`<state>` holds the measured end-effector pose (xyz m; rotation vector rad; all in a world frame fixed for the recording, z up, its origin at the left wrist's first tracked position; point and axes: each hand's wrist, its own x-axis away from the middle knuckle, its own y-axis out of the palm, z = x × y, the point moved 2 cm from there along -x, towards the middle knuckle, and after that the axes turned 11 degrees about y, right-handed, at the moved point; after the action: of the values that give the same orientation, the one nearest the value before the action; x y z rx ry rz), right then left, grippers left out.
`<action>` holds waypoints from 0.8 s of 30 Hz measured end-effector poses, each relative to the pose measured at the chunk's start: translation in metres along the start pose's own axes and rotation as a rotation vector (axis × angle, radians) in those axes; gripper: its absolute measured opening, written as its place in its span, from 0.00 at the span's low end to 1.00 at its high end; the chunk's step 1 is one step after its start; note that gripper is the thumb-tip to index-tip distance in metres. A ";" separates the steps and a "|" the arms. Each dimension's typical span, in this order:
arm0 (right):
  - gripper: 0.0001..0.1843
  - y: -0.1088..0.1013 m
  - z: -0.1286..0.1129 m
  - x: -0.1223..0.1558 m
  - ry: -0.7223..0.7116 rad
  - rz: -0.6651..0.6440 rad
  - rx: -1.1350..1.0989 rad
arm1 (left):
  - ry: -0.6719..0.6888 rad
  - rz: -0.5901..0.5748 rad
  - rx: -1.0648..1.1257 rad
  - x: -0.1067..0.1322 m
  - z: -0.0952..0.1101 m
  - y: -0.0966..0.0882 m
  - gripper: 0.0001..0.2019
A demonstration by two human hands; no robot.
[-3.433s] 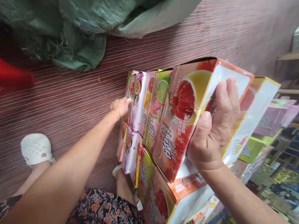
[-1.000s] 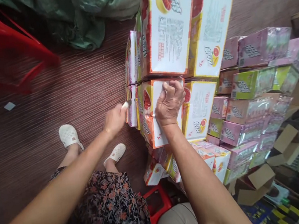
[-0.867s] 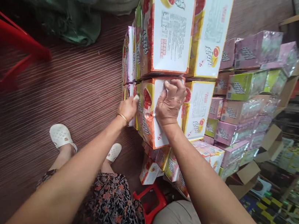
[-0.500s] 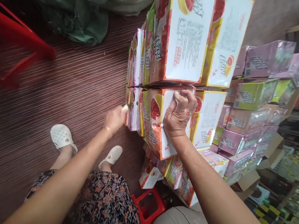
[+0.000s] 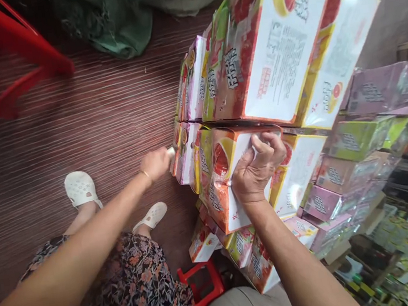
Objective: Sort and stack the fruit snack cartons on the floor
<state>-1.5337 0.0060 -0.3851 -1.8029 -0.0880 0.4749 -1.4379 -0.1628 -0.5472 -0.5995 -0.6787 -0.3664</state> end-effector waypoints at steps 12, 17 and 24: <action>0.15 0.001 0.002 0.002 -0.058 -0.018 0.055 | -0.026 -0.230 0.051 0.042 -0.038 0.075 0.23; 0.15 0.000 -0.001 0.004 -0.092 -0.037 0.072 | -0.014 0.088 0.030 -0.075 -0.053 0.011 0.26; 0.16 0.001 -0.010 0.002 -0.071 -0.077 0.137 | -0.025 -0.260 0.062 -0.045 -0.065 0.105 0.24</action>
<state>-1.5280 -0.0028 -0.3842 -1.6429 -0.1689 0.4785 -1.3873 -0.1162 -0.6595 -0.4578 -0.7914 -0.5783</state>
